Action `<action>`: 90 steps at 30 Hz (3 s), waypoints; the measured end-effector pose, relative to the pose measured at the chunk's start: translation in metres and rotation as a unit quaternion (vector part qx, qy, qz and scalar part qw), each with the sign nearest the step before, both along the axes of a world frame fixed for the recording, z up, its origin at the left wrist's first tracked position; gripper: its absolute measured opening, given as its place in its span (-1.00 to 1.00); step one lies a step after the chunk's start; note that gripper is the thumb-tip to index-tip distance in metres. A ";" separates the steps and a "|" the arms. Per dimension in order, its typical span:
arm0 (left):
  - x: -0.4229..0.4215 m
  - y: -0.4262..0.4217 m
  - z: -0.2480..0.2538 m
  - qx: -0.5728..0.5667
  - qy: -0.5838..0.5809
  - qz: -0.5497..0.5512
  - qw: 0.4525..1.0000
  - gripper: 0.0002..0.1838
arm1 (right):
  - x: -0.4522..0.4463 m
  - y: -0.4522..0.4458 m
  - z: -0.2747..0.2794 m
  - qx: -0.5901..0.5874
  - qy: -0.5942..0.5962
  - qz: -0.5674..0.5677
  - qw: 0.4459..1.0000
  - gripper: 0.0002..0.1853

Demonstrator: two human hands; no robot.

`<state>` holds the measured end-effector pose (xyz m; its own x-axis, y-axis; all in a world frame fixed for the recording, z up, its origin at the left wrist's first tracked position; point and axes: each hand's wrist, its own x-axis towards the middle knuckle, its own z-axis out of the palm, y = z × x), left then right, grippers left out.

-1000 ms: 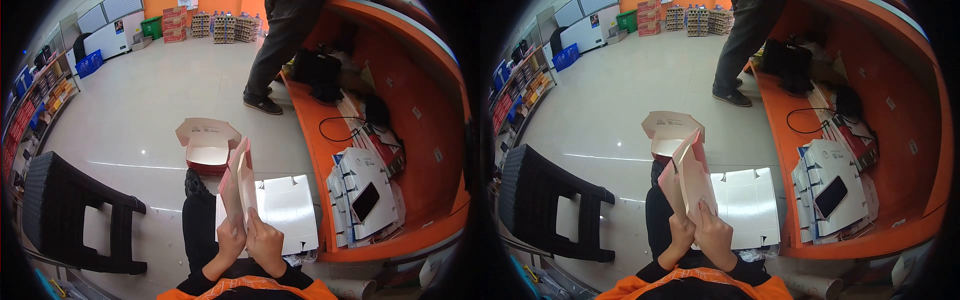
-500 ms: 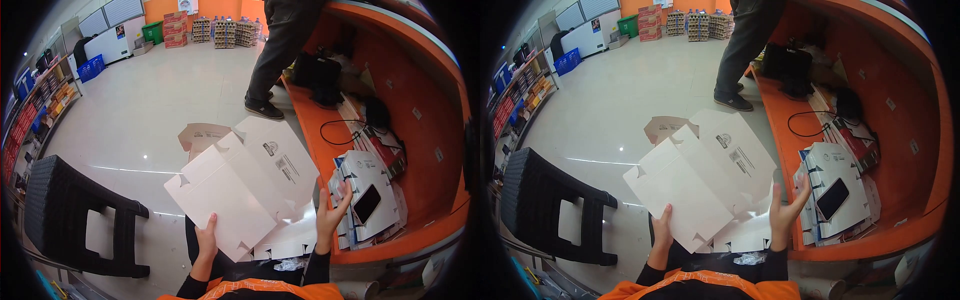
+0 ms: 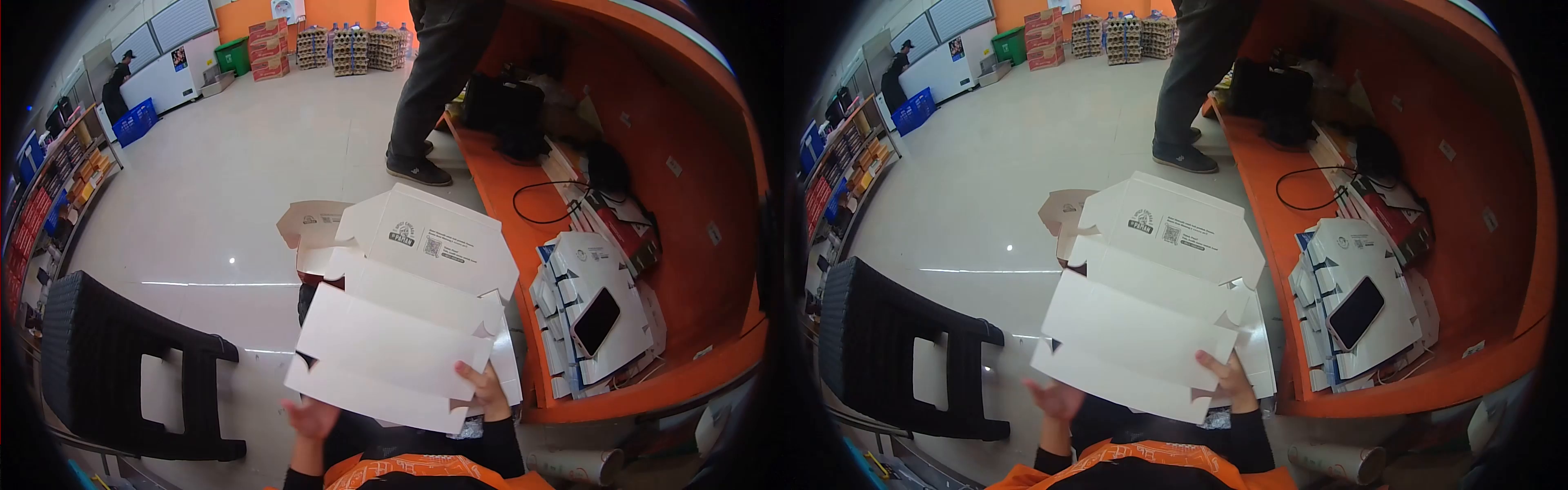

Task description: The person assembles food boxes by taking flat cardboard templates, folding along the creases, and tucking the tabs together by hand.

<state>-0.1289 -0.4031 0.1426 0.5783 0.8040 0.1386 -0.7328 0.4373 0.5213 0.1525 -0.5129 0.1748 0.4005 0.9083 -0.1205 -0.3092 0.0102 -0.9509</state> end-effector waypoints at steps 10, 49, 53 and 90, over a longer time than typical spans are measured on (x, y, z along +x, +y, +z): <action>0.007 0.050 0.014 0.252 0.613 -0.026 0.749 -0.56 | 0.042 0.003 -0.019 -0.186 -0.205 0.133 0.951 -0.46; 0.101 0.025 -0.021 0.305 0.856 0.033 0.417 -0.63 | 0.038 -0.002 -0.047 -0.287 -0.473 0.116 0.825 -0.57; 0.064 0.038 -0.021 0.344 0.812 0.034 0.470 -0.59 | 0.039 0.018 -0.016 -0.366 -0.507 0.139 0.768 -0.58; 0.084 0.082 -0.024 0.366 0.843 0.172 0.355 -0.53 | 0.029 0.100 -0.039 -0.408 -0.617 -0.110 0.664 -0.44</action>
